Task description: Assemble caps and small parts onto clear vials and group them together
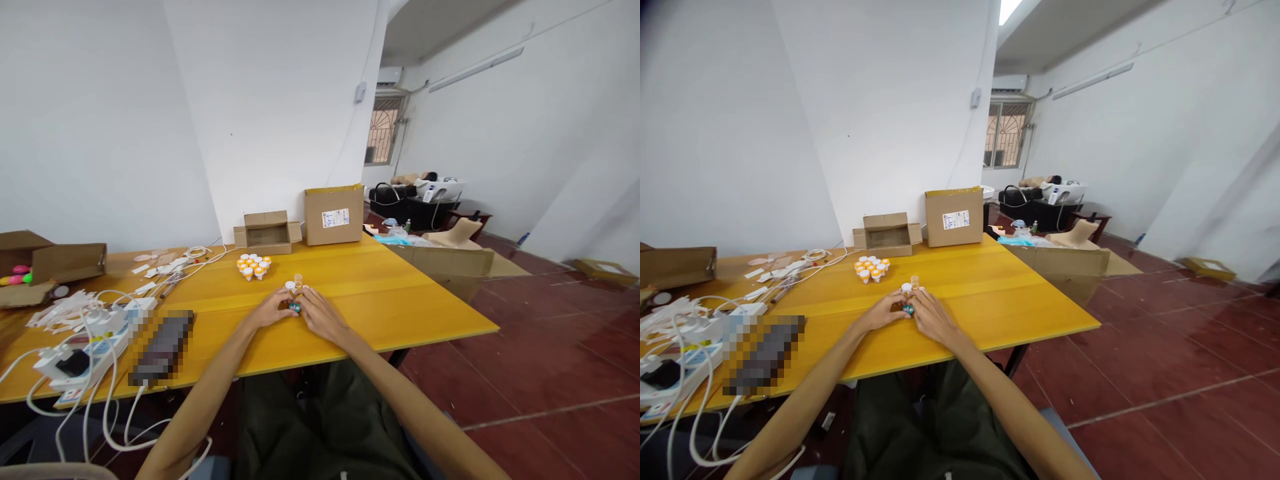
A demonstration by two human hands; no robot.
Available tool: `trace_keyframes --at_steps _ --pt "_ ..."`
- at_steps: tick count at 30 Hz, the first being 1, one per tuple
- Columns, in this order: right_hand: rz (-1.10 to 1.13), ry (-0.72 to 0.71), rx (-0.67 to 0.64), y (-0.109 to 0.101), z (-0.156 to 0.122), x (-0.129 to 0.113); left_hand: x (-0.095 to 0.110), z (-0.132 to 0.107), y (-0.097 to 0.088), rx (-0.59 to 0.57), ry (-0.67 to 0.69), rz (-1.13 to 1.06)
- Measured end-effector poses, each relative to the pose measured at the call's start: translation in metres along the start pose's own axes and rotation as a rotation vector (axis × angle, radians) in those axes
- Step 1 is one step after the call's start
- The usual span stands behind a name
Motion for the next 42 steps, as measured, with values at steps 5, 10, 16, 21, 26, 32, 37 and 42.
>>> trace_keyframes --at_steps 5,10,16,21,26,32,37,42 --pt "0.009 -0.014 -0.006 0.0 0.001 -0.002 0.0 0.0 0.0 -0.001 0.01 0.0" --pt "0.004 -0.024 -0.003 0.0 0.001 -0.002 -0.001 -0.001 -0.001 0.008 0.012 0.023" --pt "-0.005 -0.019 0.01 0.002 0.002 -0.001 0.001 -0.001 -0.002 0.012 0.018 0.022" --pt "0.02 -0.021 0.014 -0.002 0.004 -0.002 0.003 -0.001 -0.002 0.011 0.01 0.022" --pt "0.042 -0.007 0.015 -0.003 0.01 0.0 0.005 0.0 -0.001 0.002 0.003 0.001" --pt "0.043 -0.026 -0.021 0.002 0.021 0.004 0.005 0.001 -0.003 0.01 0.006 0.024" --pt "0.041 -0.048 -0.04 0.004 0.027 0.006 0.004 0.001 -0.003 0.003 -0.012 0.047" --pt "0.022 -0.084 -0.071 0.009 0.03 0.005 0.003 0.0 -0.003 0.017 -0.005 0.04"
Point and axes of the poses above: each hand's wrist, its own z-axis towards the middle knuckle, its own y-axis out of the palm, x = y × z, the point moved 7 cm from there along z, towards the middle knuckle, and after that the axes turned 6 degrees about y, right-handed, at the moved point
